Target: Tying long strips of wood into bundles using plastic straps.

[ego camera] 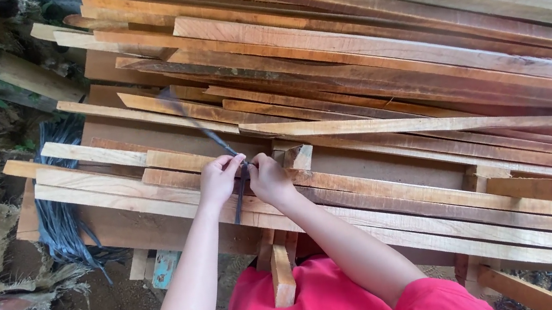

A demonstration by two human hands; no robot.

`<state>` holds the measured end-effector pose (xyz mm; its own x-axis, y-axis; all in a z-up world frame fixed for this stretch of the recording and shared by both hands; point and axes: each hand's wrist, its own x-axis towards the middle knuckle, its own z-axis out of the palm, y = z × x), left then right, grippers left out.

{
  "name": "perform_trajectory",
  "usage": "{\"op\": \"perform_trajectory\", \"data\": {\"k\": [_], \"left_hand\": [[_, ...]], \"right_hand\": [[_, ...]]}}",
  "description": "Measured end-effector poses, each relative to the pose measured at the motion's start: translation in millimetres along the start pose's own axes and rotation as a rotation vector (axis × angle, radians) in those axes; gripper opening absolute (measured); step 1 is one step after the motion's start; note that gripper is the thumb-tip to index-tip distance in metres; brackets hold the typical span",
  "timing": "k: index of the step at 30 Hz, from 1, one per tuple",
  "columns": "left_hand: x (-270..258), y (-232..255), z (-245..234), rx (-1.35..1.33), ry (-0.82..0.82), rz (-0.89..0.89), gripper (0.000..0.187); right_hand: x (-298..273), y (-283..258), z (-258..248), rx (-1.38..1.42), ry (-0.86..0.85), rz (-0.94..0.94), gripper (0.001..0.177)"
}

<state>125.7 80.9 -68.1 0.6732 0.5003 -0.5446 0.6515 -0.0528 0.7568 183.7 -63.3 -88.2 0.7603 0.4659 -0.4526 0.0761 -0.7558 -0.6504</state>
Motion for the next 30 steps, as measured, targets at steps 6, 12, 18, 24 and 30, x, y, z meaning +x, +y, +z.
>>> {"op": "perform_trajectory", "data": {"k": [6,12,18,24,30], "left_hand": [[-3.0,28.2,-1.5,0.181,0.027,0.182,0.030],[29.7,29.6,1.8,0.249,-0.007,0.113,0.034],[24.0,69.2,-2.6,0.573,0.002,0.014,0.030],[56.8,55.9,25.7,0.733,0.009,-0.092,0.028],[71.4,45.5,36.3,0.678,-0.002,-0.136,0.030]], "right_hand": [[2.1,-12.4,5.1,0.002,0.062,-0.028,0.026],[4.0,-6.4,9.1,0.129,0.098,-0.074,0.018],[10.5,-4.9,-13.1,-1.074,0.194,-0.888,0.008],[-21.6,-1.4,-36.6,-0.822,-0.063,-0.545,0.021],[-25.9,19.3,-26.3,-0.837,0.095,-0.732,0.023]]}}
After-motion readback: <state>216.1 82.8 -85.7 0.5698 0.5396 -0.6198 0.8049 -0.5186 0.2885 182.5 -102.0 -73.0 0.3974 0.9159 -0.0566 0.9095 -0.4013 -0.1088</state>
